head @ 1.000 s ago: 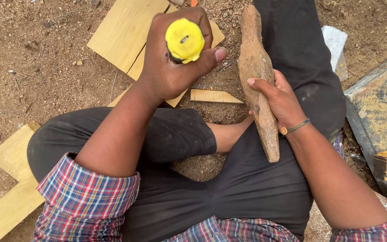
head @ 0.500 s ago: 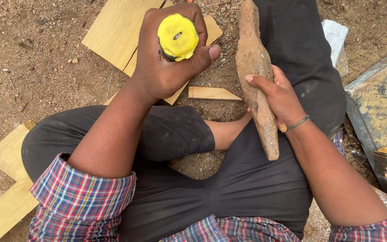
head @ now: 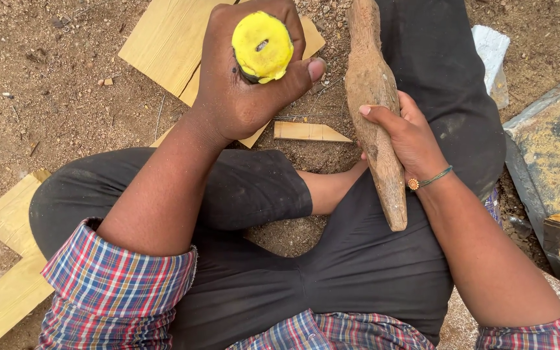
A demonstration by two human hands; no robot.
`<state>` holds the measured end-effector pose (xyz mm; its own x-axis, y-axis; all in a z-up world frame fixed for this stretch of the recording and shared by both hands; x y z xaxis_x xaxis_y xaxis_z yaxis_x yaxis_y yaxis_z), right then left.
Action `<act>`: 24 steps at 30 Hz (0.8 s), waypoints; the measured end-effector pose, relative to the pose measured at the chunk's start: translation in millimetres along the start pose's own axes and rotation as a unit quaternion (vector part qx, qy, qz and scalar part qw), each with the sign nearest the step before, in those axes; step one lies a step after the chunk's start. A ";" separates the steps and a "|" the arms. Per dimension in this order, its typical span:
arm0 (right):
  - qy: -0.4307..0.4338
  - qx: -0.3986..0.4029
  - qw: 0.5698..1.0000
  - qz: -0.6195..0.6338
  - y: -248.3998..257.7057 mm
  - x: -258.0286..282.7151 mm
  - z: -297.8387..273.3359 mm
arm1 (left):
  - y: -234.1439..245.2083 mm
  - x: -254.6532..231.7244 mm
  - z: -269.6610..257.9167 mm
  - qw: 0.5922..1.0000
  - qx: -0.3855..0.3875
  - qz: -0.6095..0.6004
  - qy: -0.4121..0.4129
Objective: Shaping or carving wood using a chisel and a wooden mallet while sitting on the ground.
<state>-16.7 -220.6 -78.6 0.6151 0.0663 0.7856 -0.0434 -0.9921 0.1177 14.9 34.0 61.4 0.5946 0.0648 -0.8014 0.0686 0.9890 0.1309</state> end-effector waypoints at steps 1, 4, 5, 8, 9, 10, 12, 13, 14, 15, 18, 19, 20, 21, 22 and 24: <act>0.006 0.001 1.000 -0.001 -0.1 1.0 -0.5 | 0.2 1.5 -1.3 1.000 0.001 -0.003 -0.001; 0.003 0.003 1.000 0.000 0.1 -0.8 1.0 | 0.1 2.3 -1.6 1.000 0.001 -0.013 0.012; 0.003 0.003 1.000 0.000 -0.4 0.5 0.5 | -0.1 3.0 -1.1 1.000 0.001 -0.013 0.012; -0.002 -0.003 1.000 -0.005 -0.9 1.0 -0.6 | 0.1 -0.2 -1.2 1.000 -0.002 -0.006 -0.010; -0.001 -0.003 1.000 -0.008 -0.9 1.0 -0.4 | 0.2 -0.3 -1.1 1.000 -0.005 -0.014 -0.005; 0.000 -0.003 1.000 -0.010 -0.7 0.6 -0.5 | 0.1 -0.3 -1.3 1.000 -0.008 -0.022 0.001; 0.002 -0.003 1.000 -0.013 -0.6 1.1 -0.7 | -1.0 0.1 -1.3 1.000 -0.006 -0.028 -0.002; 0.005 -0.003 1.000 -0.015 -0.6 1.6 -0.9 | -1.6 -0.1 -1.3 0.999 -0.004 -0.034 -0.005; 0.005 -0.003 1.000 -0.015 -0.4 1.4 -0.8 | -1.4 -0.9 -2.4 0.999 -0.004 -0.034 -0.004; 0.005 -0.002 1.000 -0.014 -0.4 1.4 -0.8 | -0.9 1.2 -3.4 0.999 -0.006 -0.040 0.015; 0.004 0.001 1.000 -0.010 -0.8 1.7 -1.3 | -0.8 3.9 -5.5 0.998 -0.007 -0.053 0.025; 0.003 0.002 1.000 -0.006 -1.3 1.9 -1.4 | -0.9 3.2 -5.8 0.998 -0.006 -0.060 0.014; 0.003 0.003 1.000 -0.007 -1.4 2.0 -1.3 | -0.8 2.8 -5.5 0.998 -0.006 -0.060 0.014; 0.004 0.002 1.000 -0.007 -1.3 2.2 -1.1 | -0.6 2.7 -5.2 0.998 -0.007 -0.063 0.017; 0.005 0.002 1.000 -0.008 -1.1 2.2 -1.2 | -0.6 2.6 -5.2 0.998 -0.009 -0.066 0.020; 0.005 0.000 1.000 -0.013 -1.5 2.0 -1.5 | -0.3 1.4 -3.6 0.998 -0.009 -0.062 0.025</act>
<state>-16.6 -218.8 -76.2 0.6081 0.0927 0.7884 -0.0277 -0.9901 0.1378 12.9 34.3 58.2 0.5416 -0.0519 -0.8390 0.1237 0.9921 0.0185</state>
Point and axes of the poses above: each hand's wrist, its own z-axis towards the middle knuckle, its own y-axis out of the back of the hand, x = y × z, the point moved 8 cm from there along z, towards the middle knuckle, and after that the axes turned 9 degrees about -x, right-handed, at the moved point
